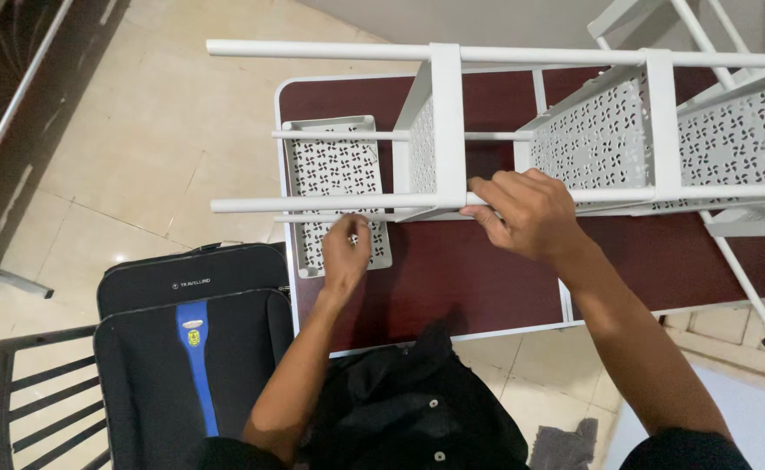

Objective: The person assembles a white plastic shelving unit by hand on a maroon table. They insert vertical rods into perforated shelves, connect multiple shelf sections, and align the frame components. The person handles shelves and rods repeatedly to build the structure.

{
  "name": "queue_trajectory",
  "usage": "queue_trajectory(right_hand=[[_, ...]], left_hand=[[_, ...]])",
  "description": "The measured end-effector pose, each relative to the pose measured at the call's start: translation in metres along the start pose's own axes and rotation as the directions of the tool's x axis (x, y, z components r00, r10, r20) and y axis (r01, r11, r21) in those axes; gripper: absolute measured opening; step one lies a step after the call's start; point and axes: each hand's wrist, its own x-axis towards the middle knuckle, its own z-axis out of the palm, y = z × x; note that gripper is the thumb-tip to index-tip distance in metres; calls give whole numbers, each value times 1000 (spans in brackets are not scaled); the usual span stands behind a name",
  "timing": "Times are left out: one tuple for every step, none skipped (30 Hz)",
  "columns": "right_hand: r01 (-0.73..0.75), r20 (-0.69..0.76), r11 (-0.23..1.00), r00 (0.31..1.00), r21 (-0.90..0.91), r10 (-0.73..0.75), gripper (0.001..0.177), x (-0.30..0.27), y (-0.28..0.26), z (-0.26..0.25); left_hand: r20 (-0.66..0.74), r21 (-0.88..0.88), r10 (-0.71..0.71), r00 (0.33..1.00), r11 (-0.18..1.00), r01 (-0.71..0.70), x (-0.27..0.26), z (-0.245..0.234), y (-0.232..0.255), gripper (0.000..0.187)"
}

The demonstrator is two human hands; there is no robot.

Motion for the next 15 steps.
queue_trajectory(right_hand=[[6,-2,1000,1000,-1,-6,30,1,-1,0],[3,-7,1000,1000,2,-3,29,1,-2,0],[2,-15,1000,1000,-2,-2,29,2,-1,-1],[1,-22,1000,1000,-6,-1,28,4,-1,-1],[-9,-18,1000,1000,-2,9,28,3,-2,-2],[-20,-13,1000,1000,3,20,29,2,-3,-2],[-30,-9,1000,1000,9,30,29,1,-4,-2],[-38,-5,999,999,-1,38,29,0,-6,-2],[-45,-2,999,999,-10,45,29,-2,-8,-2],[-51,0,999,999,-20,51,30,-3,-8,-2],[-51,7,999,999,-15,51,29,-3,-9,-2],[-51,15,999,999,-10,51,29,-4,-9,-1],[-44,18,999,999,-7,44,29,-4,-8,0],[-36,16,999,999,-12,36,30,-4,-7,-1],[-30,15,999,999,-15,30,30,-5,-6,-1]], left_hand=[[131,43,-26,991,999,20,1,11,-7,21],[143,115,-82,986,991,65,0,19,-14,22],[151,182,-131,980,978,103,3,27,-19,22],[155,249,-180,971,959,138,7,34,-25,23],[164,293,-211,964,943,157,8,39,-31,22],[171,337,-242,955,925,175,11,41,-38,20],[175,382,-274,946,904,192,12,44,-43,19],[157,391,-264,952,901,185,12,49,-46,20],[137,401,-252,958,898,179,13,52,-50,24],[117,410,-240,964,895,173,13,56,-54,30],[116,413,-199,973,901,135,12,59,-57,26],[115,415,-158,981,905,96,11,62,-60,22],[108,416,-112,988,908,58,11,65,-63,19],[99,389,-96,990,920,50,11,68,-66,22],[92,364,-82,992,930,43,11,70,-69,24]])
